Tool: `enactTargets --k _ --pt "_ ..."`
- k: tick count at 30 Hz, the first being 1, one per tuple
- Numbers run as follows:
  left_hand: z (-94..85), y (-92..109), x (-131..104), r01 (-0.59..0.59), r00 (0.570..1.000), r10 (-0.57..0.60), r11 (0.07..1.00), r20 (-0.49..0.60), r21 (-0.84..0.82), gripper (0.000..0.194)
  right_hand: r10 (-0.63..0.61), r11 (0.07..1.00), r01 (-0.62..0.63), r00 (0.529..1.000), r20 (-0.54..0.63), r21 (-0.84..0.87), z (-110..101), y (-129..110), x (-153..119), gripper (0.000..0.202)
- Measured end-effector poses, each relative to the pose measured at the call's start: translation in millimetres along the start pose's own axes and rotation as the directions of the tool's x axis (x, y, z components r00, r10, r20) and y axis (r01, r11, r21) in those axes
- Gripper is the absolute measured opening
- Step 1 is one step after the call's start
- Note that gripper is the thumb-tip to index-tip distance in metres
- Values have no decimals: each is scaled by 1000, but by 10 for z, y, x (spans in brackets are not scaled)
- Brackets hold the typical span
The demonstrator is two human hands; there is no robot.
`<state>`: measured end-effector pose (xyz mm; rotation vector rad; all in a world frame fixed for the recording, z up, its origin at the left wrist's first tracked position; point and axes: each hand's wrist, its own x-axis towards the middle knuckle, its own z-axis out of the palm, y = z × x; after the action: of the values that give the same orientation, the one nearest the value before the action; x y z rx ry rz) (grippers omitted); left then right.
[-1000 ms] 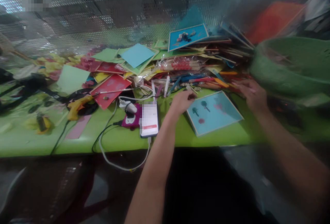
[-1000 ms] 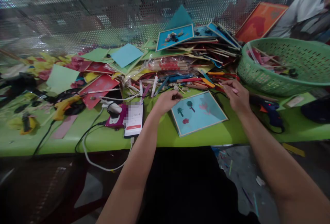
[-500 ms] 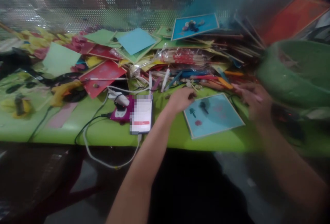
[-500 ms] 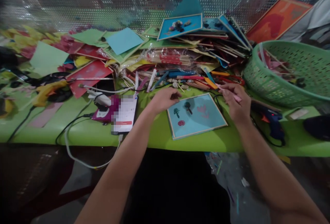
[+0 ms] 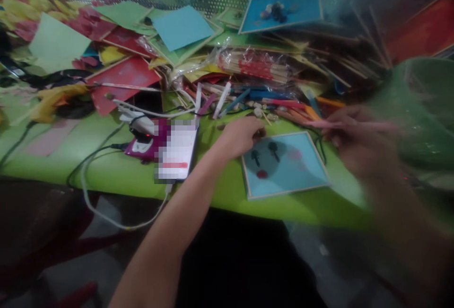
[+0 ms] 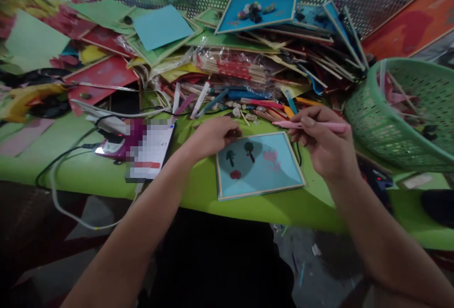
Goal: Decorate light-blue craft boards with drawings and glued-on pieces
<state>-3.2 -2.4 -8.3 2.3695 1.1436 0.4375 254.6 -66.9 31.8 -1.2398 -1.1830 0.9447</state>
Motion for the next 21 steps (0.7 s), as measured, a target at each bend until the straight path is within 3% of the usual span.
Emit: enactTargets --k 6,11,14,18,21 --pt "-36 4 -74 17 1000 -16 998 -9 61 28 21 999 -19 997 76 -36 -69 344 36 13" --pt "-75 14 -90 14 1000 -13 999 -20 43 25 0 1000 0 997 80 7 -97 328 18 12" --pt "-185 13 -103 65 991 -67 998 -120 -20 21 7 1000 -7 998 54 14 -85 287 13 11" --pt "-336 -31 -135 218 898 -228 974 -376 -70 18 36 999 -36 999 22 0 -91 279 12 11" --pt "-371 -87 -153 351 855 -330 936 -401 -23 12 29 999 -28 999 25 -30 -82 229 17 12"
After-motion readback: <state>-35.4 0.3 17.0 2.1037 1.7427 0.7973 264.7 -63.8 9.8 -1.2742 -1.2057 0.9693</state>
